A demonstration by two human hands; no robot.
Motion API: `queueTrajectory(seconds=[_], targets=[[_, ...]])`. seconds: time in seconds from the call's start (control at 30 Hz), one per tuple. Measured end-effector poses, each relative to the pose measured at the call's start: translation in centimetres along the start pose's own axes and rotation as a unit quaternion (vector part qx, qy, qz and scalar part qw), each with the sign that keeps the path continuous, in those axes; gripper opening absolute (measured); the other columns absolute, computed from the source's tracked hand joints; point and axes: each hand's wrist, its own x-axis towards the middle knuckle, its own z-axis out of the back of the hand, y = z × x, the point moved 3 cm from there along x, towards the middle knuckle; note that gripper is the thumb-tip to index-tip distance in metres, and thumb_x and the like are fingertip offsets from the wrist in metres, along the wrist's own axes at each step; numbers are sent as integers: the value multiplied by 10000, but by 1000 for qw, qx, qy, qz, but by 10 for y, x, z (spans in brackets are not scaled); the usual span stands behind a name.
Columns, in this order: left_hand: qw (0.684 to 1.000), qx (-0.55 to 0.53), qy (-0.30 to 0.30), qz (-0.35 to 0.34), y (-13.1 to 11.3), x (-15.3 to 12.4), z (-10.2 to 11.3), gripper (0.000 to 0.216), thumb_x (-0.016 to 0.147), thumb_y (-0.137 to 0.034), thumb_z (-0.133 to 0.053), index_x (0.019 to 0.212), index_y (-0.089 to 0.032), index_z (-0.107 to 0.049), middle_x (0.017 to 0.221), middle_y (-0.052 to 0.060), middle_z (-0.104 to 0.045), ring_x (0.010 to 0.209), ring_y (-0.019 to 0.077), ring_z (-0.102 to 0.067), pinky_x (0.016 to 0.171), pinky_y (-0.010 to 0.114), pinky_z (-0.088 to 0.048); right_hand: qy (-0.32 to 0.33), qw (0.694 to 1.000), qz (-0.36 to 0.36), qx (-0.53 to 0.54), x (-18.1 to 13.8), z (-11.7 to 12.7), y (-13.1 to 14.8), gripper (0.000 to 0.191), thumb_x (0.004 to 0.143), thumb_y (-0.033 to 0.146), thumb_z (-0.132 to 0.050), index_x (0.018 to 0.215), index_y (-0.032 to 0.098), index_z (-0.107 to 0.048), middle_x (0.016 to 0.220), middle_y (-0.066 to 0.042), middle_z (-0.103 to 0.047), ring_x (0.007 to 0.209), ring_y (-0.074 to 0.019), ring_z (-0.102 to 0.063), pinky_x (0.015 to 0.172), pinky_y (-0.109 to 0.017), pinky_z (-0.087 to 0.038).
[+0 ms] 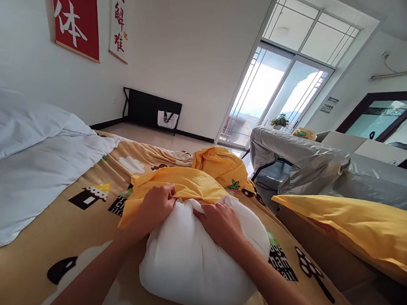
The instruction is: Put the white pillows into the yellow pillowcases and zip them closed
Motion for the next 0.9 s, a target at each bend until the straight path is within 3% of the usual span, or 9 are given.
queueTrajectory(seconds=[0.17,0.3,0.57,0.67,0.73,0.77,0.9], targets=[[1000,-14,-8,22,-12,-6,8,155,811,-247,-499,664,-198,-503,607,-10,-560,578,144,-491,549,253,-281,8,998,55,7,5,1,31,414,944,421,-375,898,196,-719,901,-100,-729,832,-232,-669,734,-305,-430],[1000,13,-10,-5,-20,-13,3,165,850,-257,-465,721,-204,-554,634,12,-599,597,163,-517,574,270,-285,-6,1000,4,11,17,0,34,426,957,402,-348,903,184,-710,881,-123,-717,850,-239,-671,730,-308,-450],[990,-98,56,-81,-29,-19,-11,234,901,-352,-454,755,-198,-554,735,-10,-649,691,149,-577,665,265,-377,-27,993,-114,8,28,-11,-16,396,944,270,-339,918,120,-704,910,-180,-697,864,-254,-669,722,-319,-465],[990,-6,-5,-140,-35,-27,2,188,896,-229,-421,929,-211,-605,952,33,-667,912,203,-585,830,343,-377,-44,985,-165,26,27,-9,-41,416,940,326,-348,921,122,-709,935,-184,-691,870,-264,-662,714,-321,-461],[986,64,-64,-142,-39,-36,17,217,865,-181,-421,950,-209,-619,966,62,-657,933,224,-582,816,355,-393,-49,978,-197,42,26,-6,-59,424,931,364,-360,930,129,-713,943,-182,-688,900,-277,-652,714,-323,-454],[986,88,-59,-127,-40,-41,23,206,858,-190,-426,908,-207,-625,900,62,-660,870,219,-596,755,334,-410,-47,976,-208,50,25,-5,-67,425,925,381,-367,927,137,-715,942,-177,-688,918,-284,-645,713,-324,-450],[977,157,137,-37,-38,-53,21,247,863,-230,-429,695,-198,-608,639,51,-639,580,193,-601,512,270,-342,-32,971,-223,82,24,-4,-87,429,914,409,-365,861,176,-721,916,-146,-697,941,-293,-632,680,-315,-426]])
